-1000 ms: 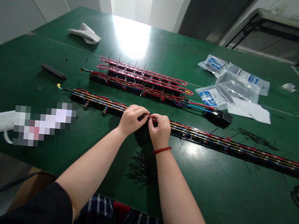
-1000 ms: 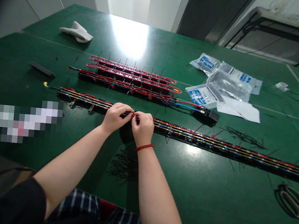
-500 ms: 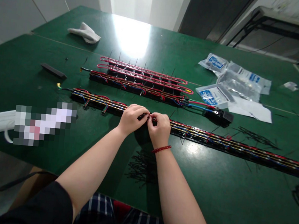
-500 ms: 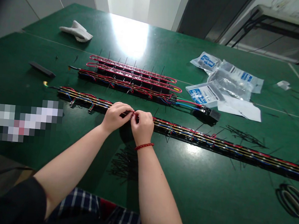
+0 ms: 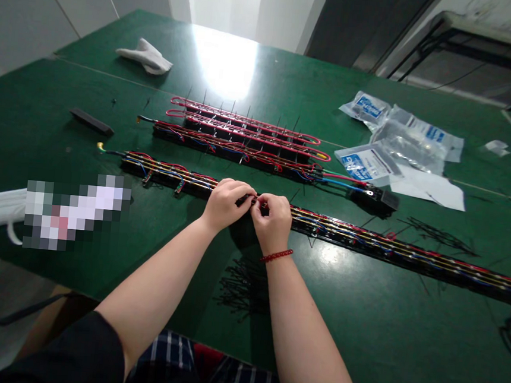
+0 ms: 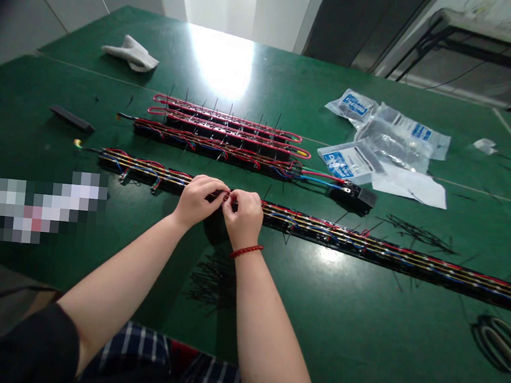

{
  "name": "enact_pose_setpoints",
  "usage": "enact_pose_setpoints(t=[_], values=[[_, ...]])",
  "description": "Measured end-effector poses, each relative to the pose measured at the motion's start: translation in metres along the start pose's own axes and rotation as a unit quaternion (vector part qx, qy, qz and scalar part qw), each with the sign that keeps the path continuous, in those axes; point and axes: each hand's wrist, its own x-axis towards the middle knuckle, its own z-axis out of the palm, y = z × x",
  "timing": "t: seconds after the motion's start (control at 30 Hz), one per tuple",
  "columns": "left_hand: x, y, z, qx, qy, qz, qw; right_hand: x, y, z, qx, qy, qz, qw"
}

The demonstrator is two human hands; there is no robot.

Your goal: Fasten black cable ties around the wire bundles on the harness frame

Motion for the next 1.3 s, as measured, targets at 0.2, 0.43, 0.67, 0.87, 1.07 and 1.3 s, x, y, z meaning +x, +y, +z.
enact_pose_setpoints(t=[0.2,0.43,0.67,0.87,1.07,1.3], values=[[0.0002,0.0013,0.0000,0.019,-0.015,-0.017,1.000,-0.0001,-0.0006,-0.0015,0.006,-0.001,0.002,1.000],[0.0006,0.0022,-0.0006,0.034,-0.041,-0.017,0.998,-0.0006,-0.0002,0.0000,-0.002,-0.015,0.013,1.000],[0.0006,0.0031,-0.0013,0.060,-0.068,-0.019,0.996,-0.0002,-0.0026,-0.0052,-0.045,0.013,0.004,0.999],[0.0011,0.0024,-0.0009,0.093,-0.098,0.000,0.991,0.0000,-0.0020,-0.0063,-0.072,-0.024,0.017,0.997],[0.0009,0.0020,-0.0002,0.096,-0.089,0.009,0.991,-0.0006,0.0000,-0.0038,-0.068,-0.020,0.013,0.997],[0.0005,0.0008,0.0002,0.091,-0.080,0.012,0.993,0.0008,-0.0004,-0.0013,-0.084,-0.024,0.020,0.996]])
